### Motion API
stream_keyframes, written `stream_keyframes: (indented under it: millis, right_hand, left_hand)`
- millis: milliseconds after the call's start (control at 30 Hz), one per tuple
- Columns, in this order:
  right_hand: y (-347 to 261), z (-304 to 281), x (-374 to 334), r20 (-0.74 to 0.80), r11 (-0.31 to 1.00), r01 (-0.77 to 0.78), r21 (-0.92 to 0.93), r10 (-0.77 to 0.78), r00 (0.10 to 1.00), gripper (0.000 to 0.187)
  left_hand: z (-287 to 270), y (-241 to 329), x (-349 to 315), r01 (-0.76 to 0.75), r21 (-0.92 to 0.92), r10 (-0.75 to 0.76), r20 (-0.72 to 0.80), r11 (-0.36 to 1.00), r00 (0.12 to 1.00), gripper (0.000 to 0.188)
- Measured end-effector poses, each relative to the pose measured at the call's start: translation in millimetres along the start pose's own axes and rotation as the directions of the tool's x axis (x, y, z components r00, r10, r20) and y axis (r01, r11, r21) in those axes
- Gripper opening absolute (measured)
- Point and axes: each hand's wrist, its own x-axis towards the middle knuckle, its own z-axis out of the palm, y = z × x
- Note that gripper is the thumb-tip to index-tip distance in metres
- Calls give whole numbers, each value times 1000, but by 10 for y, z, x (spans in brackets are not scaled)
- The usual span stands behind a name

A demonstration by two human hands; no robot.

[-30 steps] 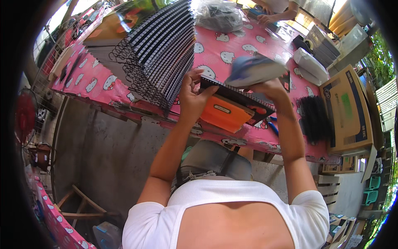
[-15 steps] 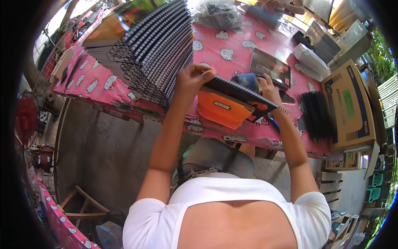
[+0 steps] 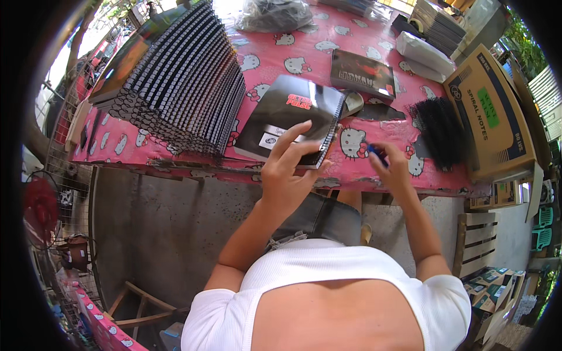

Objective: The person aligns the spiral coils of several notebooks and uses blue-handled pliers to cut the excess wire from the ends of the spirals.

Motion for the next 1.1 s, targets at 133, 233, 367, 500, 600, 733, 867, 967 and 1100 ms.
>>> stream_keyframes:
  millis: [133,233,367,500,600,733,867,967,1100]
  right_hand:
    - [-756,-253,-113,-148,883,348,313,-317,937,37]
    - [-938,-251,-150,-178,877,325,353,-278,944,35]
    - [-707,-207,-137,531,236,-501,833,-79,844,32]
    - [-737,-177,-89,713,-222,-748,625,-226,664,31]
    - [-358,-19,-32,279,642,-276,715,100,955,32]
    - [398,70,76,-144,997,62,48,-55,988,34]
    - [576,154,663,-263,975,209,78,-182,947,33]
    - [1035,28,1261,-317,979,56,198,9,948,35]
    - [1411,-1,1936,-308,926,-327,190,372,876,51]
  left_hand:
    - [69,-92,-93,-4,-1,4,-77,1000,997,23]
    - [104,-75,-98,21,-49,-26,-104,999,994,21]
    - [124,-83,-107,-51,-9,49,-116,999,992,19]
    - [44,-118,12,-188,82,197,-117,979,974,14]
    - [-249,25,409,-194,371,260,-136,908,956,31]
    - [-1111,458,1063,140,792,647,-575,595,501,19]
    - [-2578,662,1647,59,261,219,-895,964,389,27]
    - [-2827,-225,1790,227,194,33,-824,954,566,34]
    - [-2880,-629,1594,321,51,-144,-819,946,556,14]
